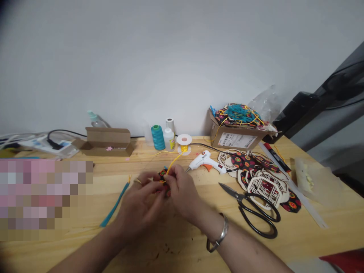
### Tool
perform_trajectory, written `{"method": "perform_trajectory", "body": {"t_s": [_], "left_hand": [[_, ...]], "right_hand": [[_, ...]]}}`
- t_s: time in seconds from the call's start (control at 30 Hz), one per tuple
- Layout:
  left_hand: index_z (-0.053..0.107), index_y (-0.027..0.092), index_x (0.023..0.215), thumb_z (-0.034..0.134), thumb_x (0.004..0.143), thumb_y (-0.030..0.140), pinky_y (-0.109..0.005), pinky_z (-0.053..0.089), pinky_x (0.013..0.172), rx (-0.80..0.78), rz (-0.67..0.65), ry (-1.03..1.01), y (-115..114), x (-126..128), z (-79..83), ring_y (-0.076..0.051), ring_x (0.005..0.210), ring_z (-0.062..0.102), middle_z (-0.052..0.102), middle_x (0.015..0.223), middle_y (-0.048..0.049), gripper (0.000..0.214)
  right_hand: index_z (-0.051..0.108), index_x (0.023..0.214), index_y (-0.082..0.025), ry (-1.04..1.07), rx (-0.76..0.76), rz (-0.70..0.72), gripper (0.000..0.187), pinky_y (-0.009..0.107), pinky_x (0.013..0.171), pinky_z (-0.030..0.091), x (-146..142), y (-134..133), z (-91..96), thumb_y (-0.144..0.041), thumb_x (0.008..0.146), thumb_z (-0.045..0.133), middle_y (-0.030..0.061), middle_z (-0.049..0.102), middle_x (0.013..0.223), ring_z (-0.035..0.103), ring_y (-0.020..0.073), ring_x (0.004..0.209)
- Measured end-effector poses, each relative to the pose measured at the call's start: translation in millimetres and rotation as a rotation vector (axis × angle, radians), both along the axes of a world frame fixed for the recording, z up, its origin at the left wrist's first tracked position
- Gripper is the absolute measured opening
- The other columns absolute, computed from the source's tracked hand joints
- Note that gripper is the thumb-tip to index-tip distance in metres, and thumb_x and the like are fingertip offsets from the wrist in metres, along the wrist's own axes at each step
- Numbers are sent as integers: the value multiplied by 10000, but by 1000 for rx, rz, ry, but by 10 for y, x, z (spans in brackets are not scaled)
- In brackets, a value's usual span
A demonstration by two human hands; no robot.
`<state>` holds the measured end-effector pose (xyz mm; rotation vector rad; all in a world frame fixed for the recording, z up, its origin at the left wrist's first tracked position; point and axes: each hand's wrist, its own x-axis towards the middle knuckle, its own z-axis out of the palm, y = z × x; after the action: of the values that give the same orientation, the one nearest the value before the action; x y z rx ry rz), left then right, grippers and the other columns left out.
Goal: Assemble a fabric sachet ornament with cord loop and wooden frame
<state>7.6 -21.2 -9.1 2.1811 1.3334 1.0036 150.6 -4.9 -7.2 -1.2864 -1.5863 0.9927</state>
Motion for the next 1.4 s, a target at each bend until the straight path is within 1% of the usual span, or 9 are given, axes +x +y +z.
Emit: {"method": "perform_trajectory", "body": {"t_s": [0.07,0.13,0.23,0.3,0.4,0.63,0.73,1.1,1.4], "left_hand": [[556,191,784,570,739,188,-279,421,599,-131,146,-229,32,-8,71,-127,660,535,518,1147,-90,47],[542,195,882,588,726,227,-235,381,482,-388,173,-485,71,-10,123,-73,514,477,562,1080,-69,166],[565,177,1037,603,689,211,-194,332,423,-797,3,-715,106,6,160,-76,475,479,628,795,-12,352],[601,159,1050,605,664,174,-190,359,440,-909,-105,-752,111,22,164,-105,554,534,646,769,-16,387],[653,157,1013,597,678,156,-202,420,521,-903,-123,-713,111,33,150,-122,651,557,672,782,-20,339],[726,189,871,570,757,203,-210,392,562,-665,25,-485,112,7,131,-106,588,527,666,670,9,194],[736,185,831,584,752,208,-221,396,596,-631,37,-462,118,-5,151,-117,609,537,661,646,1,173],[715,154,737,702,695,281,-209,295,508,-899,-82,-755,210,-125,4,-79,541,435,610,616,-7,134],[696,133,678,728,655,263,-206,224,467,-990,-63,-852,200,-93,33,-53,484,360,556,556,8,136]], "right_hand": [[416,693,-210,-14,7,-11,142,240,550,336,25,17,21,-193,830,448,-38,458,629,426,126,598],[424,687,-208,-35,15,-12,141,240,554,338,34,24,38,-183,823,457,-36,468,626,434,126,598],[442,695,-204,-57,7,17,133,238,557,343,21,12,44,-159,820,451,-32,494,629,451,124,597],[452,698,-201,-82,6,35,133,236,555,339,11,0,38,-141,816,447,-32,497,622,454,122,593],[460,695,-196,-119,35,58,141,235,566,334,11,-6,23,-118,813,447,-32,502,631,452,117,601],[497,690,-183,-78,41,62,135,219,560,348,32,23,15,-126,810,474,-32,519,630,464,105,598],[510,693,-180,-30,13,72,121,213,550,356,42,35,13,-141,805,485,-36,522,622,467,100,589],[504,632,-164,259,-244,223,115,191,460,288,81,97,126,-199,724,565,-69,448,530,364,58,475],[514,641,-159,361,-321,260,139,186,441,268,70,76,135,-235,716,603,-68,465,527,355,48,453]]}}
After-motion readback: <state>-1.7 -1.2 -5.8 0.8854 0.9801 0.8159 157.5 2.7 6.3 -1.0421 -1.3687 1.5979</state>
